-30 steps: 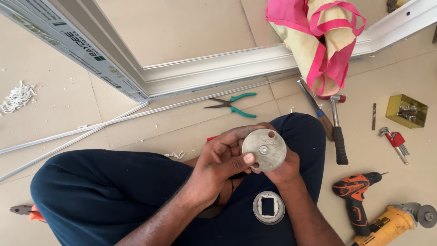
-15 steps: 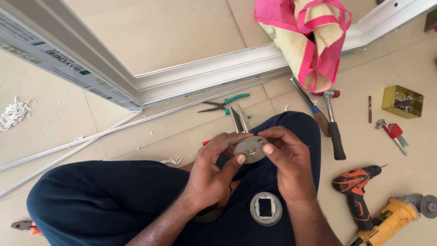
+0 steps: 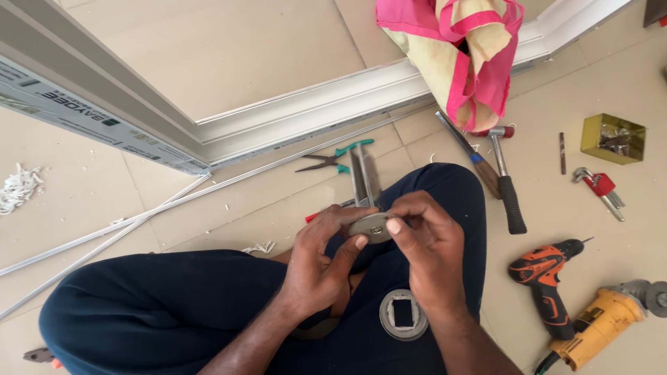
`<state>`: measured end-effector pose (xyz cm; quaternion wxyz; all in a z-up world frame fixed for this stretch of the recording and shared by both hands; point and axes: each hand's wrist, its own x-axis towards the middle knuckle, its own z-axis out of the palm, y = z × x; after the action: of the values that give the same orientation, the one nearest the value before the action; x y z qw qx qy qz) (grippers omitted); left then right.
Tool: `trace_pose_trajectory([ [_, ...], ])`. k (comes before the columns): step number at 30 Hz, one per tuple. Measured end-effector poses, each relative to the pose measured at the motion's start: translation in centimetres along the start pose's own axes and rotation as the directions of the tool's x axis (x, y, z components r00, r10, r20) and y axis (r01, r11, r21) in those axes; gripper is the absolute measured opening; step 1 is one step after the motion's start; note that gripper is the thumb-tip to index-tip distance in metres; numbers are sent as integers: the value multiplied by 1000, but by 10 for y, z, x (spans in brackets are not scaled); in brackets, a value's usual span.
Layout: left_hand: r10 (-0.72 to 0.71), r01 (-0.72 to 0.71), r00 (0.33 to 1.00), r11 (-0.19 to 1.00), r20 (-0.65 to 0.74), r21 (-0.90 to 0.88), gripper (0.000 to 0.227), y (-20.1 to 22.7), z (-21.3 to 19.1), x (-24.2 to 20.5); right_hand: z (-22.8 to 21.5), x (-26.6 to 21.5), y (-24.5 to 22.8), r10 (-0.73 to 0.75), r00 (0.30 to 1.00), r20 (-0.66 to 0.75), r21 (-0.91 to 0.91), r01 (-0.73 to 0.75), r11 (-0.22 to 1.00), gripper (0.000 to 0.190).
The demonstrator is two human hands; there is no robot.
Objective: The person reaches into a bag to retrieve a metal bracket and handles its components, including a circular base and a vertical support. They then use pliers to adjust a fastener at the base of the bracket.
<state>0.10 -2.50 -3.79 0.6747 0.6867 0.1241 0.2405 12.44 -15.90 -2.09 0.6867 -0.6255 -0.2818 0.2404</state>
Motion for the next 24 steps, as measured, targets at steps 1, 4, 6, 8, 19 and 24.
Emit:
trace_pose_trajectory([
  [1, 26, -26, 1000, 1000, -13, 14, 29, -3, 0, 0, 2, -1, -1, -61, 998, 0, -80, 61, 995, 11],
  [4, 159, -155, 986, 984, -41, 84, 27, -13, 0, 0, 8, -8, -3, -187, 982, -34, -292, 169, 941, 12],
  [6, 253, -245, 966, 960, -48, 132, 30, -18, 2, -2, 10, -12, -4, -307, 951, -25, -411, 270, 871, 14],
  [8, 338, -325, 940, 929, -50, 177, 35, -21, 4, -4, 11, -13, -3, -469, 882, 44, -505, 425, 751, 15],
  [19, 648, -565, 761, 680, -24, 467, 32, -17, 5, -8, 5, -15, 2, -600, 789, 130, -448, 587, 674, 13],
  [24, 730, -613, 683, 595, -30, 520, 34, -18, 6, -7, 3, -15, 0, -594, 785, 175, -387, 609, 692, 21],
])
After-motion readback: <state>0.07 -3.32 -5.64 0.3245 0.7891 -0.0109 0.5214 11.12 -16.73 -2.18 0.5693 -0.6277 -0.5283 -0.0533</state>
